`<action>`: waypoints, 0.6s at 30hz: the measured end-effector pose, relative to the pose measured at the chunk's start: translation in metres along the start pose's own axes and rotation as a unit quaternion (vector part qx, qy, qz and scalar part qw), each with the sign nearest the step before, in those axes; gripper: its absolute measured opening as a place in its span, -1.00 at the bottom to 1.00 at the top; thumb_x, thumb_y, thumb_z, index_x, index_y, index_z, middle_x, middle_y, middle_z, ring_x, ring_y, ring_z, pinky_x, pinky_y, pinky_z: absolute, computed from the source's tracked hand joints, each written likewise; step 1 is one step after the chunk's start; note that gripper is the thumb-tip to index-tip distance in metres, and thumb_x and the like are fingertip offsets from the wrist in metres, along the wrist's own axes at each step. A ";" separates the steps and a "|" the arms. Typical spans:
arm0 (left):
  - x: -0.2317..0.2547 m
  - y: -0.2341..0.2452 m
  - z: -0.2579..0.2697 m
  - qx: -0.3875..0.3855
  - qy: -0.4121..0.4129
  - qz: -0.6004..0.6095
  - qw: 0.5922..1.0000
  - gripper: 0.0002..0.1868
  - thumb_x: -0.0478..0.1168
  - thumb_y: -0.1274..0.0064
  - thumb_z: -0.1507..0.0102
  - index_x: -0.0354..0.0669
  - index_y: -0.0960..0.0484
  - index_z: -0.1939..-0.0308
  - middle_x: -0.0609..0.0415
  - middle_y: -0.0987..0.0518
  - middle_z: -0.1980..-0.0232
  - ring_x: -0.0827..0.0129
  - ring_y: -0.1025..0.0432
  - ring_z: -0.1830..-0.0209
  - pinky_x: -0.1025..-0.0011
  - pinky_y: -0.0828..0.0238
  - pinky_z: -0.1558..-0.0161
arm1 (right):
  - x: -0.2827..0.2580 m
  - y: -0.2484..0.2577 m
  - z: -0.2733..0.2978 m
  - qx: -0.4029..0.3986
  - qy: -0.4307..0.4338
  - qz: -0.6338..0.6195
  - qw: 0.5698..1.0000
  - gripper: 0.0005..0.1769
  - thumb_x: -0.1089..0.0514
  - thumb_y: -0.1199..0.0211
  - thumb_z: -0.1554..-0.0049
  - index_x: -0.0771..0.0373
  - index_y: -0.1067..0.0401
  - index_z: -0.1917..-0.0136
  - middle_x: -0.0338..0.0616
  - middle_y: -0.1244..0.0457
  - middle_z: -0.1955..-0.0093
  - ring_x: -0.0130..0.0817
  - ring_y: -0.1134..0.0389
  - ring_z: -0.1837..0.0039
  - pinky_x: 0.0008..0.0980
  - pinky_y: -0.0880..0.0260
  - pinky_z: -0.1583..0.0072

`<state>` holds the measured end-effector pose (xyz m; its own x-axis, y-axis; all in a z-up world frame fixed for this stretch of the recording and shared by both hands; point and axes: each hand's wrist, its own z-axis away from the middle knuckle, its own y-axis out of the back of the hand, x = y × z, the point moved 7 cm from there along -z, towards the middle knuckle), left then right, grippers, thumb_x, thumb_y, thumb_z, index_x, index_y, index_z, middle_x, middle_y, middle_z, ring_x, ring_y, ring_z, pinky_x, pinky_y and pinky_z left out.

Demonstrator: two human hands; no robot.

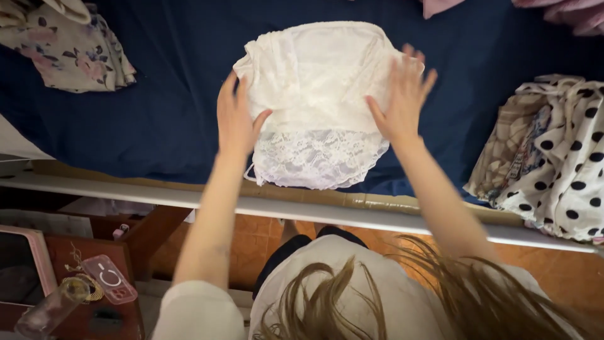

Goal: Folding various items of clothing on a bed.

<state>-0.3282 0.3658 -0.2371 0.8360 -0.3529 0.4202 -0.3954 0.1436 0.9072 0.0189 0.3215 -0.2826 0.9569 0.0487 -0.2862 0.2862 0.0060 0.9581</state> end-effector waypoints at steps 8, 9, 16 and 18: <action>-0.045 -0.113 0.226 0.155 0.468 0.278 0.825 -0.47 -0.04 -0.41 -0.20 -0.31 -0.49 0.00 -0.05 -0.48 0.00 0.24 -0.37 0.03 0.30 -0.34 -0.05 | 0.011 -0.081 0.226 0.218 -0.415 -0.469 0.749 -0.71 0.14 -0.16 -0.39 0.38 -0.28 -0.26 -0.10 -0.26 -0.09 -0.34 -0.30 -0.07 -0.36 -0.34 -0.08; -0.052 -0.133 0.244 0.159 0.490 0.263 0.816 -0.35 0.00 -0.47 -0.14 -0.35 -0.46 -0.04 -0.09 -0.45 -0.05 0.25 -0.36 0.00 0.32 -0.32 -0.06 | 0.008 -0.105 0.248 0.205 -0.469 -0.522 0.682 -0.67 0.08 -0.15 -0.37 0.39 -0.28 -0.23 -0.13 -0.30 -0.05 -0.37 -0.34 -0.01 -0.35 -0.36 0.05; -0.063 -0.155 0.225 0.128 0.590 0.402 0.689 0.04 0.12 -0.55 0.10 -0.32 -0.27 -0.22 -0.02 -0.35 -0.16 0.28 -0.36 -0.06 0.26 -0.42 -0.03 | -0.042 -0.088 0.207 0.024 -0.498 -0.597 0.629 -0.46 -0.13 -0.31 -0.19 0.43 -0.44 -0.12 -0.08 -0.40 0.01 -0.41 -0.45 -0.01 -0.46 -0.51 -0.03; -0.061 -0.188 0.236 -0.026 0.658 0.441 0.610 0.00 0.21 -0.52 0.08 -0.30 -0.36 -0.19 0.03 -0.34 0.01 0.18 -0.25 0.06 0.12 -0.22 0.12 | -0.057 -0.098 0.202 -0.178 -0.531 -0.500 0.661 -0.34 -0.32 -0.32 -0.09 0.35 -0.52 -0.07 -0.14 -0.40 0.06 -0.45 -0.41 0.10 -0.48 -0.34 0.11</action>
<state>-0.3944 0.1419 -0.4379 -0.0977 0.9253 0.3665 -0.9280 -0.2178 0.3024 -0.0543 0.1161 -0.3618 -0.1526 -0.8843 -0.4413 0.9525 -0.2507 0.1731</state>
